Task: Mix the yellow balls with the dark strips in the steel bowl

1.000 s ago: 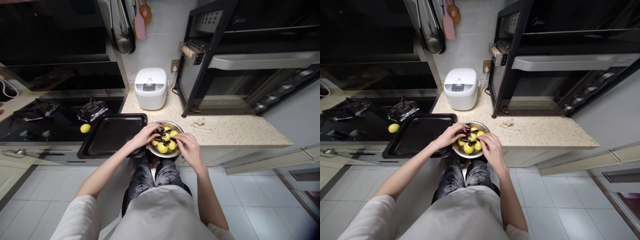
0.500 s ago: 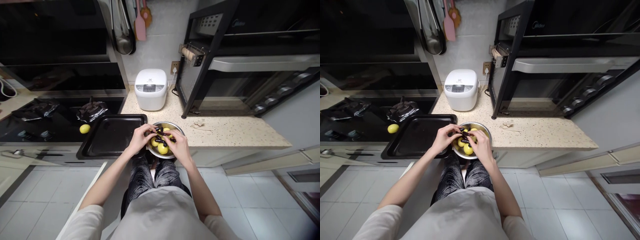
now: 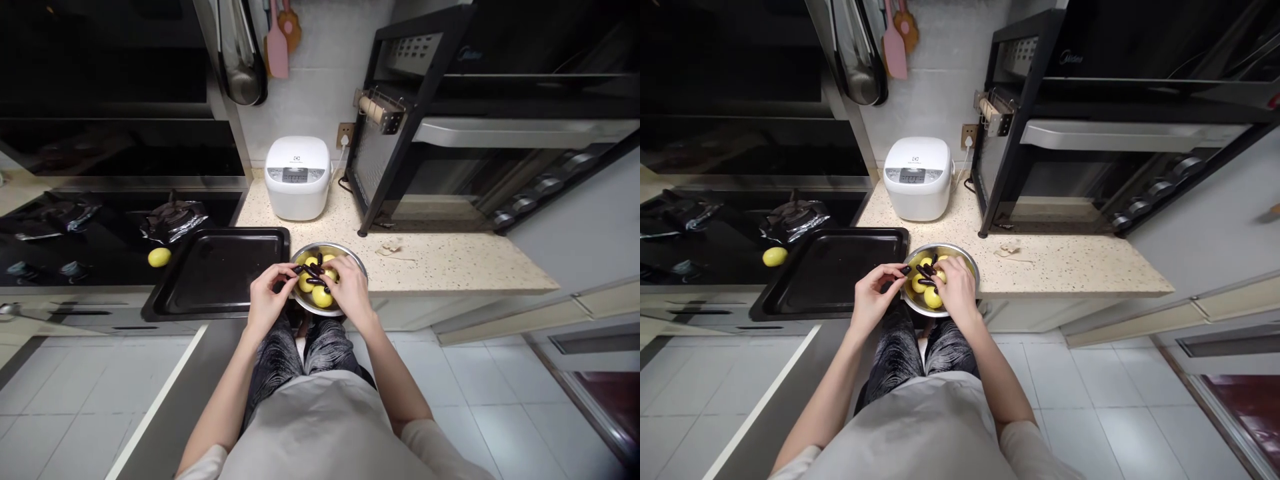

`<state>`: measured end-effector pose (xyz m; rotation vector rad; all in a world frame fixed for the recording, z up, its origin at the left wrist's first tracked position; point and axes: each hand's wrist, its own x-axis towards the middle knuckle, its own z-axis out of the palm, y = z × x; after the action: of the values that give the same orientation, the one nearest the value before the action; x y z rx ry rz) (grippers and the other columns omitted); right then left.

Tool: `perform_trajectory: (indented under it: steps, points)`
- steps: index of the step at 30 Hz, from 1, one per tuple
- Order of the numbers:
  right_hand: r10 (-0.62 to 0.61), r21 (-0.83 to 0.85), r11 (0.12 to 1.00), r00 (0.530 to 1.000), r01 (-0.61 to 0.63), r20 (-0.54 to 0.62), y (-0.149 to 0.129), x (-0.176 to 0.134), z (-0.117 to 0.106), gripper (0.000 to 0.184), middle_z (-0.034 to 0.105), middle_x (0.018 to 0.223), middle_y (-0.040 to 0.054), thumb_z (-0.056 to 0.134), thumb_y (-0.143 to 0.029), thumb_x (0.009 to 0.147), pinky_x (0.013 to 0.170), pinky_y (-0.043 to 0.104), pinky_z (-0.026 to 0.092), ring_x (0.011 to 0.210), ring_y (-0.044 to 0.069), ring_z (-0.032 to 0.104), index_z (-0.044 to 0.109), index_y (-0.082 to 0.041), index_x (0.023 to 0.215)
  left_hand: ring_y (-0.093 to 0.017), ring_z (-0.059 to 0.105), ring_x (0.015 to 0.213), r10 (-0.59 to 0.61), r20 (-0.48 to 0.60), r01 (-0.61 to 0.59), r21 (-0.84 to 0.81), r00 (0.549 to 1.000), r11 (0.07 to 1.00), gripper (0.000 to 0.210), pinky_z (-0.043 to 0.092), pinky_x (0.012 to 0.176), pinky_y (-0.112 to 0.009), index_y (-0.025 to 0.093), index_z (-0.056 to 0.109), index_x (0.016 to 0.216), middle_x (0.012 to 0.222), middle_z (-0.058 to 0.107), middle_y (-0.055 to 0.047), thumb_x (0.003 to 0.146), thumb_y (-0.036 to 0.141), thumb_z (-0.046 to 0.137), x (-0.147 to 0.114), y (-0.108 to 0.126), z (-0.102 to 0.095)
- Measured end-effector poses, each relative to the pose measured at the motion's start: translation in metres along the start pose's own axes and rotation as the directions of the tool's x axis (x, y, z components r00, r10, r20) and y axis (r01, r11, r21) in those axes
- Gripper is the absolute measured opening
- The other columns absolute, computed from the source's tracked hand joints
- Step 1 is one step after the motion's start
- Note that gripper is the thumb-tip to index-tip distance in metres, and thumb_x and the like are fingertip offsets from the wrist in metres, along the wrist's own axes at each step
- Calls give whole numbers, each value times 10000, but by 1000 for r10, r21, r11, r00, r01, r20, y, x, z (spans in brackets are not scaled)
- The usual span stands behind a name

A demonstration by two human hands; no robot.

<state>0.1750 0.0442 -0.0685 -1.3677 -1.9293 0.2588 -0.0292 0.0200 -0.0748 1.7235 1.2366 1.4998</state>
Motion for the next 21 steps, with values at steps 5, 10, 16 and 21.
perform_trajectory:
  steps: [5, 10, 16, 21]
  points:
    - [34, 55, 998, 988, -26, -148, 5, -13, -16, 112, 746, 992, 75, 614, -180, 976, 879, 413, 511, 994, 274, 645, 718, -217, 956, -182, 674, 917, 66, -24, -66, 20, 998, 998, 71, 575, 744, -270, 200, 732, 864, 986, 678, -66, 922, 240, 721, -5, 8, 10]
    - [21, 184, 983, 981, 15, -192, 7, -27, -23, 151, 759, 969, 51, 576, -229, 1014, 827, 370, 519, 941, 237, 659, 720, -237, 972, -166, 667, 893, 137, 33, -139, 60, 990, 989, 69, 550, 755, -263, 199, 717, 891, 961, 681, -51, 946, 173, 684, -11, 13, 25]
    - [95, 172, 984, 966, -54, -242, 21, -33, -24, 173, 753, 949, 68, 564, -247, 1001, 831, 383, 525, 922, 242, 666, 730, -230, 959, -180, 685, 963, 222, 92, -232, 121, 971, 965, 102, 559, 872, -296, 204, 675, 920, 983, 678, -46, 972, 128, 631, -2, 17, 39]
    - [104, 168, 984, 961, -62, -255, 26, -33, -26, 165, 749, 927, 67, 568, -246, 995, 813, 375, 524, 907, 241, 665, 726, -230, 951, -201, 668, 995, 264, 239, -318, 226, 934, 921, 121, 546, 919, -335, 202, 648, 955, 1026, 679, -55, 995, 108, 582, 17, 18, 59]
